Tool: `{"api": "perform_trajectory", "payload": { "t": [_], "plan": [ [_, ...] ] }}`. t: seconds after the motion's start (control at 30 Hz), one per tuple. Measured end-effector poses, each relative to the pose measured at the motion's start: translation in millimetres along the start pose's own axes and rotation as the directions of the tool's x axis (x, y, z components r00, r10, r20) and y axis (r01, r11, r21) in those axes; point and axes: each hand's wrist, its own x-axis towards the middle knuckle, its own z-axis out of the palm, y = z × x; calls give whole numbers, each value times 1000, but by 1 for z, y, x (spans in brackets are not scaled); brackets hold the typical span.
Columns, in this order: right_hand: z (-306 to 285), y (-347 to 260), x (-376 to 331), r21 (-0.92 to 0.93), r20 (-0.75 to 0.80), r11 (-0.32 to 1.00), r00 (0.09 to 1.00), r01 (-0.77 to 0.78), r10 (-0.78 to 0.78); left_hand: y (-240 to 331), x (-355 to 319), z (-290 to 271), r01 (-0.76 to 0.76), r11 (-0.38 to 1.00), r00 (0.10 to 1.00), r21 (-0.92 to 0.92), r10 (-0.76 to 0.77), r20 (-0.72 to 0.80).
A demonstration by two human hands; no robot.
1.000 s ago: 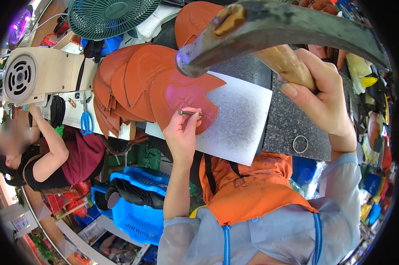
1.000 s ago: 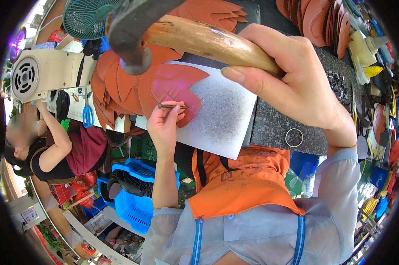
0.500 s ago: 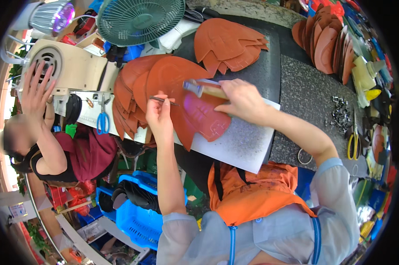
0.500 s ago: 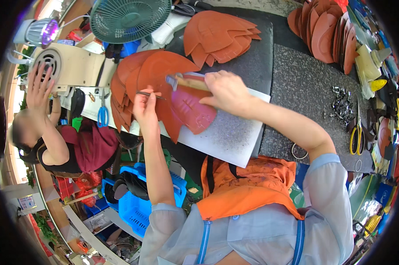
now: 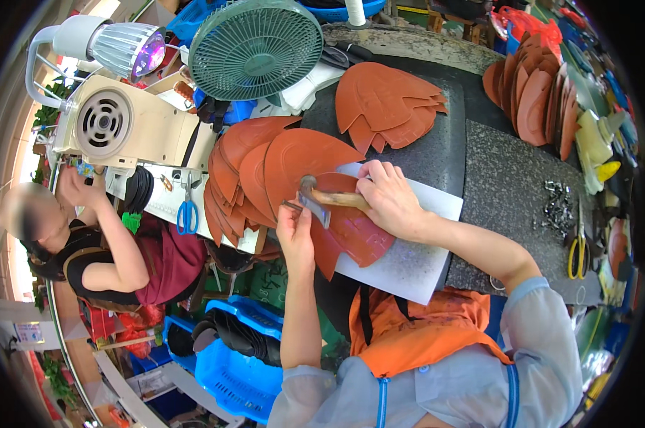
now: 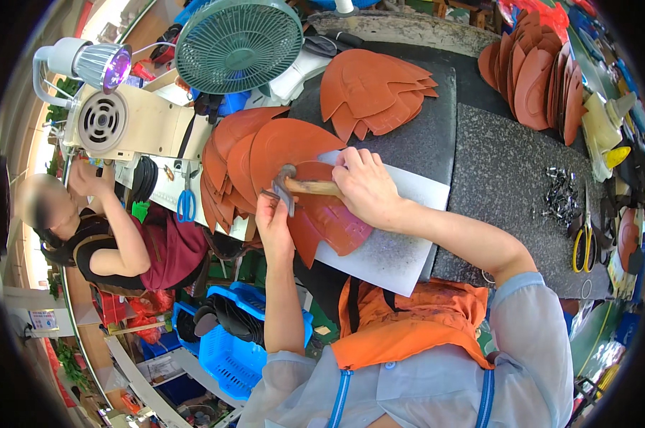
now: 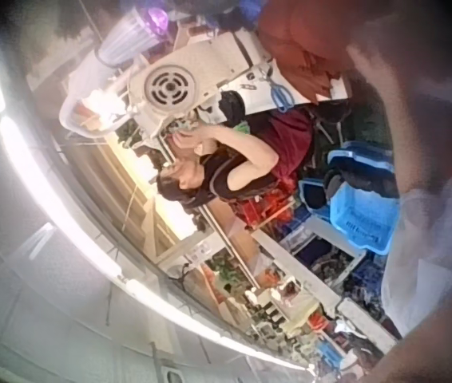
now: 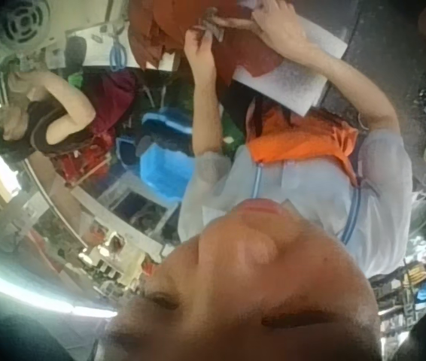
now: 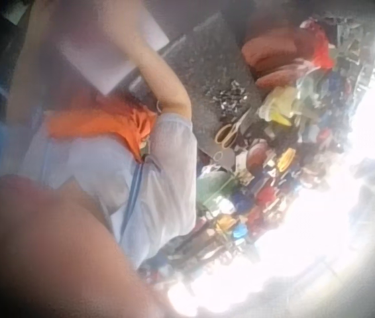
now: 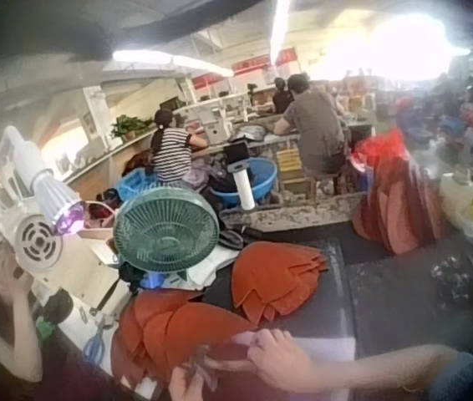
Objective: The person processes leather shoe upper pieces by placing each piece on a board, holding a metal punch against it, and striking the tool with a hammer before setting the piece aside.
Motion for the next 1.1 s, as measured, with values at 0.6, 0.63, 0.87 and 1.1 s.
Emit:
{"api": "perform_trajectory", "payload": {
  "t": [0.6, 0.63, 0.87, 1.1],
  "plan": [
    [-104, 41, 2, 277, 324, 901, 916, -333, 239, 18, -78, 27, -148, 890, 970, 432, 46, 238],
    [-106, 36, -9, 252, 294, 940, 944, -230, 152, 21, -73, 26, -192, 881, 975, 432, 122, 184],
    [-136, 7, -43, 250, 388, 936, 911, -249, 139, 6, -48, 24, 187, 981, 981, 50, -189, 34],
    [-147, 6, -53, 199, 420, 947, 895, -252, 150, 0, -48, 23, 208, 978, 977, 26, -209, 47]
  ]
}}
